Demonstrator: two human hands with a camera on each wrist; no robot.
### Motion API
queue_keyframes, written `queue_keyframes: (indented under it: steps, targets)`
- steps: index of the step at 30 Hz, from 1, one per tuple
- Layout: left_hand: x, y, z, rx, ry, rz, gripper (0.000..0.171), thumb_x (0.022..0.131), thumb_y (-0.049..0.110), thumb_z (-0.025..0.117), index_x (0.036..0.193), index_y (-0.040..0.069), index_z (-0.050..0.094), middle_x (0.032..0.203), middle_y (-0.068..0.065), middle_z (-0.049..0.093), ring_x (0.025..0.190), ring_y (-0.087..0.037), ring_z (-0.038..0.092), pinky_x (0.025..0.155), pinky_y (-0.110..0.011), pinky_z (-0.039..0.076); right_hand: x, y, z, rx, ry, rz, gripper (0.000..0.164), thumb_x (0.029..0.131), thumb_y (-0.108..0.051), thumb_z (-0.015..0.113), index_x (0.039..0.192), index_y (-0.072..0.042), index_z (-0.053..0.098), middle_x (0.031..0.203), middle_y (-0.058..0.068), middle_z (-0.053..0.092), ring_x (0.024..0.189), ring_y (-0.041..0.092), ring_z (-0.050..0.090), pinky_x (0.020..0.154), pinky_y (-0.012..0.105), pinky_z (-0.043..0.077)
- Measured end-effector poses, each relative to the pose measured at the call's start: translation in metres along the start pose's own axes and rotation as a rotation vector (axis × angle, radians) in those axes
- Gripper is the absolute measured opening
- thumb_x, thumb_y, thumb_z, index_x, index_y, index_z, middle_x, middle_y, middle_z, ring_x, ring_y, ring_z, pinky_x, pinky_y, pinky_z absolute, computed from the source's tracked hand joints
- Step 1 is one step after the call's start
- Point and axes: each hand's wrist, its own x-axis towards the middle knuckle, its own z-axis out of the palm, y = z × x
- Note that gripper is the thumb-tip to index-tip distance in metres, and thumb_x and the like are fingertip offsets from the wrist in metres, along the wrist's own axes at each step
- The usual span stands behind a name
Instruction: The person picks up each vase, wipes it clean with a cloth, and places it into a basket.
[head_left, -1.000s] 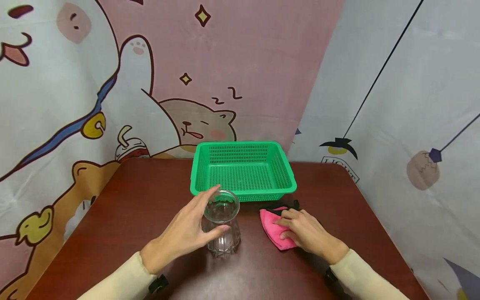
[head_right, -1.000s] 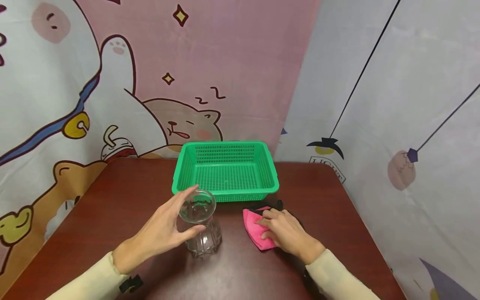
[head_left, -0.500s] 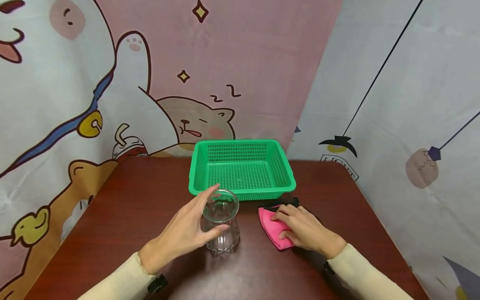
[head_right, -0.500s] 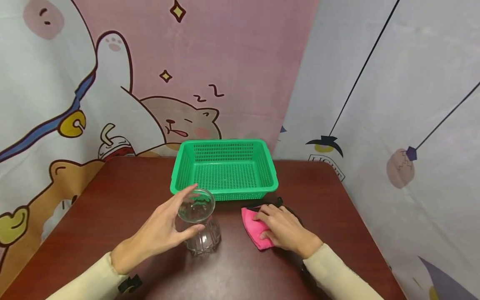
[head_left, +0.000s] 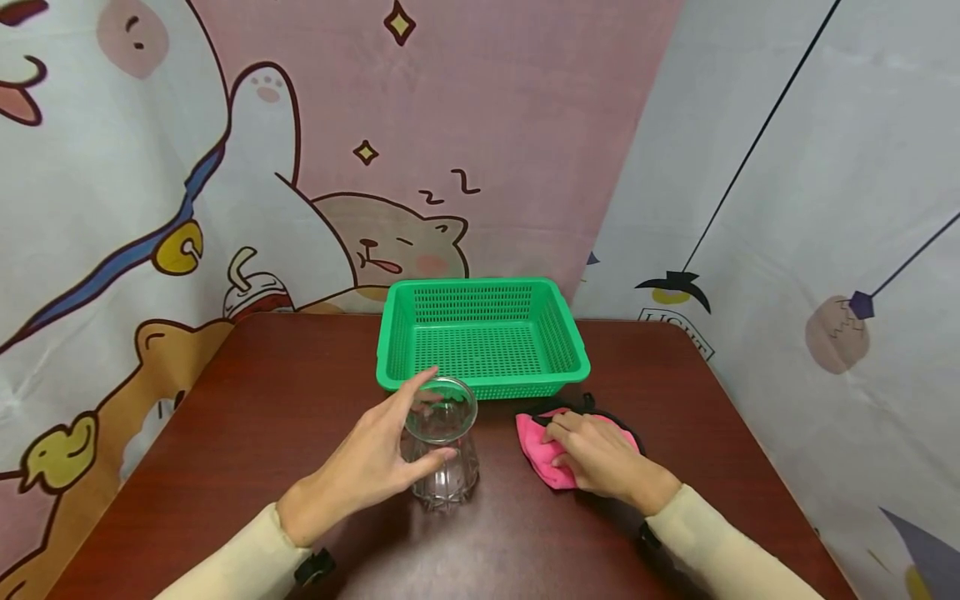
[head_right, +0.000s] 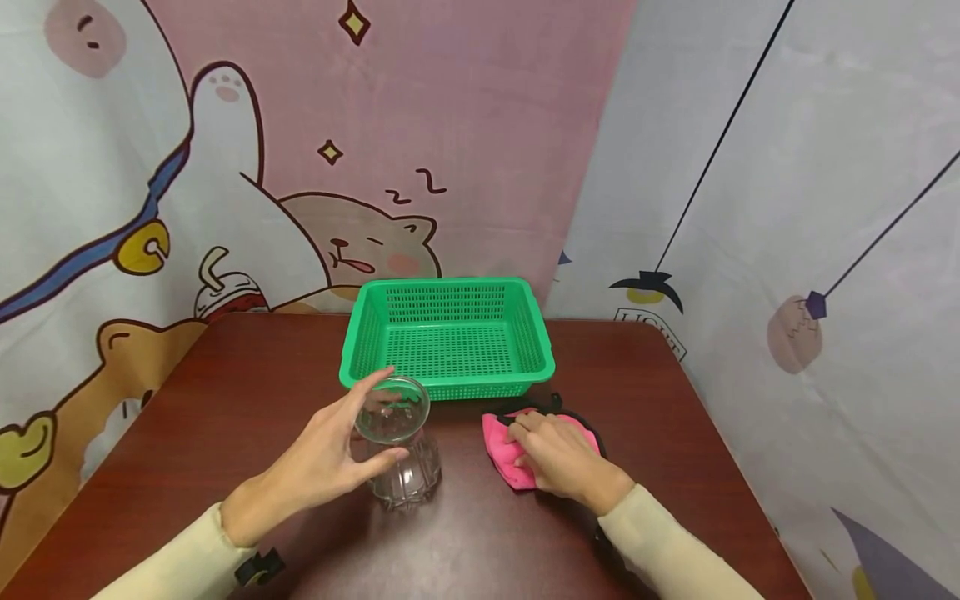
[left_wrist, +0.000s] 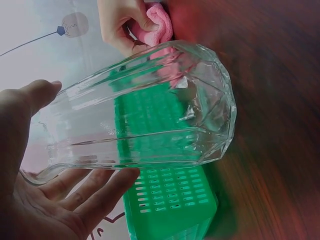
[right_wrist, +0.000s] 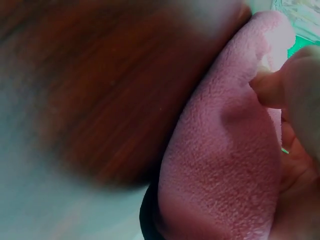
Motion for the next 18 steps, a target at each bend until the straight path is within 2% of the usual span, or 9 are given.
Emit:
queue_keyframes:
  steps: [5, 10, 18]
  targets:
    - [0.000, -0.001, 0.000, 0.008, 0.006, 0.006, 0.099, 0.078, 0.052, 0.075, 0.154, 0.030, 0.016, 0.125, 0.012, 0.057, 0.102, 0.002, 0.055, 0.066, -0.027, 0.049, -0.002, 0.003, 0.003, 0.024, 0.030, -0.020, 0.032, 0.070, -0.013, 0.084, 0.097, -0.016, 0.066, 0.090, -0.008, 0.057, 0.077, 0.009, 0.056, 0.067, 0.031, 0.051]
    - [0.000, -0.002, 0.001, -0.002, 0.007, 0.016, 0.099, 0.078, 0.051, 0.076, 0.154, 0.029, 0.017, 0.125, 0.009, 0.059, 0.103, 0.001, 0.055, 0.069, -0.029, 0.051, -0.005, 0.005, 0.002, 0.075, 0.053, -0.026, 0.030, 0.073, -0.013, 0.082, 0.098, -0.016, 0.066, 0.093, -0.009, 0.058, 0.083, 0.008, 0.057, 0.068, 0.031, 0.051]
    - [-0.001, -0.003, 0.000, -0.014, 0.007, 0.022, 0.099, 0.078, 0.049, 0.076, 0.154, 0.029, 0.017, 0.125, 0.008, 0.058, 0.100, 0.000, 0.056, 0.063, -0.025, 0.049, -0.007, 0.002, -0.008, 0.203, 0.067, 0.062, 0.031, 0.080, -0.021, 0.080, 0.106, -0.018, 0.064, 0.105, -0.010, 0.059, 0.095, 0.006, 0.055, 0.074, 0.031, 0.052]
